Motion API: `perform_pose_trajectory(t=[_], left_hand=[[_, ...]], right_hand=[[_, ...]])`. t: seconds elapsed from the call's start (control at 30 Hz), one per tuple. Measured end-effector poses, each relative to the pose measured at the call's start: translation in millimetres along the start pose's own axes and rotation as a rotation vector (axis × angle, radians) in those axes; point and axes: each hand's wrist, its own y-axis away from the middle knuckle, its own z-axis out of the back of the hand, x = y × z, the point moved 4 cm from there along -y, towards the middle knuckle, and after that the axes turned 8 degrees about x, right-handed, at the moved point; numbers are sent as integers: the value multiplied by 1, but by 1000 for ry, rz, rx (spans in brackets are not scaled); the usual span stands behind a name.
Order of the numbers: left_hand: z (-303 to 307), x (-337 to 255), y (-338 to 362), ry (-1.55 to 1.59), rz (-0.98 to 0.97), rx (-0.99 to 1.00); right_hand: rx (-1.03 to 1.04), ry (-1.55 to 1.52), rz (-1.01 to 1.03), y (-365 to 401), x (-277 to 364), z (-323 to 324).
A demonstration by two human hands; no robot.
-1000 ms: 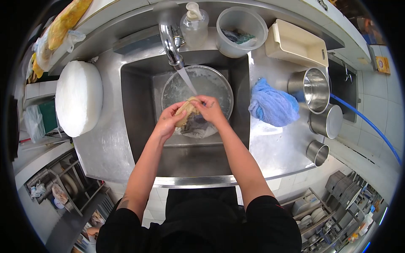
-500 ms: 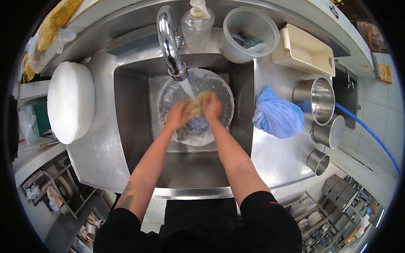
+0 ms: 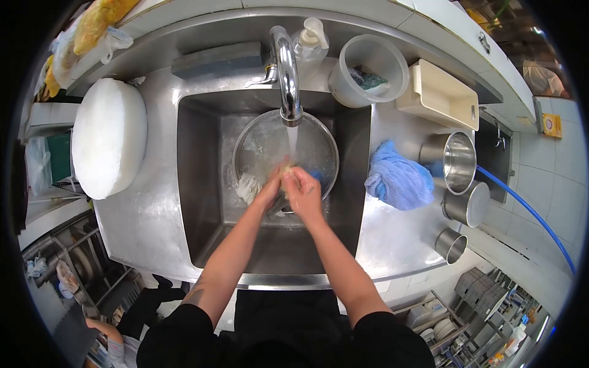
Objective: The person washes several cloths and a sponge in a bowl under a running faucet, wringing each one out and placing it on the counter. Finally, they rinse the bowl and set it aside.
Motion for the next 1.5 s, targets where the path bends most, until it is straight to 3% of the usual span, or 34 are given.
perform_pose_trajectory(t=[0.2, 0.23, 0.33, 0.43, 0.53, 0.73, 0.77, 0.87, 1.0, 1.03, 1.1, 1.2, 1.3, 1.37, 1.4, 1.5], left_hand=[[-35, -21, 28, 708, 442, 42], [-39, -22, 30, 682, 325, 38], [-54, -23, 34, 859, 292, -6], [-59, -40, 37, 970, 274, 111], [-29, 13, 4, 973, 144, 42], [23, -20, 6, 471, 110, -272], [25, -26, 10, 532, 63, -272], [36, -26, 13, -1, -139, -248], [39, -3, 26, -348, 85, -132], [38, 5, 30, -258, 117, -143], [31, 16, 31, -78, 169, -164], [15, 21, 35, 313, 360, -43], [4, 12, 33, 614, 310, -19], [12, 46, 11, 748, 294, -47], [14, 58, 4, 816, 285, -62], [8, 22, 18, 831, 244, -66]], right_hand=[[-27, 9, 170, 59, 149, 3], [-36, -31, 256, 66, 160, 5], [-27, -8, 502, 73, 171, 15], [-66, 135, 586, 55, 154, 13], [-81, 287, 445, 16, 79, -1], [-92, 517, 108, -55, -120, -28], [-98, 586, 70, -63, -142, -27], [-53, 731, 19, -80, -222, -22], [170, 1212, -159, -89, -274, -13], [166, 1133, -187, -86, -260, -18], [155, 978, -232, -76, -172, -34], [126, 647, -82, -38, -38, -37], [173, 421, 120, 11, 81, -24], [182, 358, 268, 42, 159, -16], [189, 362, 341, 53, 184, -13], [163, 403, 684, 80, 240, -1]])
